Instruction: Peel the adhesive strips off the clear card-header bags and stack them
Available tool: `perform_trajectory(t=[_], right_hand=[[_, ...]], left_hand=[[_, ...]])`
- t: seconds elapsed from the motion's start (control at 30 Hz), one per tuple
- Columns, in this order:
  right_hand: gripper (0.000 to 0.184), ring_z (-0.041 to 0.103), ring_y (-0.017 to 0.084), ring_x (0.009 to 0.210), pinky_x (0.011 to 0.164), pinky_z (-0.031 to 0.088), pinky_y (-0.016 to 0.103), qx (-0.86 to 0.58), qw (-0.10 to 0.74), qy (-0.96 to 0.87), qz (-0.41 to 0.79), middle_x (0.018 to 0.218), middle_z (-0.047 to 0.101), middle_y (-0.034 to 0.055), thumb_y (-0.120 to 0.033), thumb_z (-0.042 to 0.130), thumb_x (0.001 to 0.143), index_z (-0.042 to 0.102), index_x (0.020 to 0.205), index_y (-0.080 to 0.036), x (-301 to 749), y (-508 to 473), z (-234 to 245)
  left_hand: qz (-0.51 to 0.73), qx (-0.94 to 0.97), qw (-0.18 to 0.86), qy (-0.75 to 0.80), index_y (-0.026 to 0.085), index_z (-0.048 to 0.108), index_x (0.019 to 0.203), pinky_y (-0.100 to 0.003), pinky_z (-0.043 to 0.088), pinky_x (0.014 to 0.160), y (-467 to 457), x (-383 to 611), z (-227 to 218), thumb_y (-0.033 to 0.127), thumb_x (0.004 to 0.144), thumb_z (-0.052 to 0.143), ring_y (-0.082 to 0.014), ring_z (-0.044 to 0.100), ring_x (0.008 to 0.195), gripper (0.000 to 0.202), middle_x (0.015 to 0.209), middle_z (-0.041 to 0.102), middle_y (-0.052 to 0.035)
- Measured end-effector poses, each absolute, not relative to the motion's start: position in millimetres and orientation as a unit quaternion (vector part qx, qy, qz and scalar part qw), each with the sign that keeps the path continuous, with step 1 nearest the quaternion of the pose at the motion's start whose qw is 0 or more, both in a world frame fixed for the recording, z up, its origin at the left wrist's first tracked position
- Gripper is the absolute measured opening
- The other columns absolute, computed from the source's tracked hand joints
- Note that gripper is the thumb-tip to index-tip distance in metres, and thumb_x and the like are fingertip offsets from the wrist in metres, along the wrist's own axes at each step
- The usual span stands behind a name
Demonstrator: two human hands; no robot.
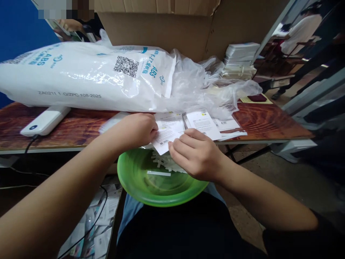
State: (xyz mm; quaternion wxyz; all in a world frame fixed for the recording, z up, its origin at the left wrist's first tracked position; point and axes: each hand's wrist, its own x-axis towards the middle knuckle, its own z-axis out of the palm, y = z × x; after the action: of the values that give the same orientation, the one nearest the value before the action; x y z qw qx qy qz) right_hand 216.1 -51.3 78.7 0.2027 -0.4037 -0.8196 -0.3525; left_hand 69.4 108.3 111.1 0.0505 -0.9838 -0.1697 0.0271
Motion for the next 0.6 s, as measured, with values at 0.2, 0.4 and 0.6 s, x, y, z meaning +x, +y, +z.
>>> perform_trajectory(t=[0.2, 0.4, 0.6], right_hand=[[0.027, 0.046, 0.016, 0.061, 0.067, 0.034, 0.034, -0.533, 0.198, -0.767, -0.298, 0.063, 0.058, 0.0035, -0.007, 0.044, 0.087, 0.06, 0.067, -0.016, 220, -24, 63], [0.007, 0.052, 0.017, 0.069, 0.063, 0.03, 0.03, -0.713, 0.236, -0.655, -0.085, 0.081, 0.063, 0.0034, -0.019, 0.058, 0.08, 0.058, 0.087, -0.017, 225, 6, 60], [0.042, 0.056, 0.026, 0.099, 0.09, 0.033, 0.043, -0.708, 0.2, -0.677, -0.026, 0.106, 0.061, 0.0096, -0.047, 0.068, 0.076, 0.058, 0.104, -0.017, 255, -12, 69]], left_hand=[[-0.034, -0.991, 0.007, -0.127, 0.017, 0.068, 0.071, -0.026, 0.037, 0.061, 95, 85, 115, 0.022, 0.084, 0.046, -0.0126, 0.054, 0.067, 0.025, 0.079, 0.061, -0.0033], [-0.108, -0.988, -0.021, -0.105, 0.017, 0.072, 0.081, -0.027, 0.043, 0.067, 98, 96, 93, 0.021, 0.085, 0.045, -0.0166, 0.061, 0.079, 0.027, 0.089, 0.066, -0.0057], [-0.148, -0.95, -0.038, -0.272, 0.021, 0.064, 0.118, -0.035, 0.045, 0.093, 125, 60, 85, 0.041, 0.084, 0.05, -0.0219, 0.06, 0.098, 0.042, 0.115, 0.061, -0.0086]])
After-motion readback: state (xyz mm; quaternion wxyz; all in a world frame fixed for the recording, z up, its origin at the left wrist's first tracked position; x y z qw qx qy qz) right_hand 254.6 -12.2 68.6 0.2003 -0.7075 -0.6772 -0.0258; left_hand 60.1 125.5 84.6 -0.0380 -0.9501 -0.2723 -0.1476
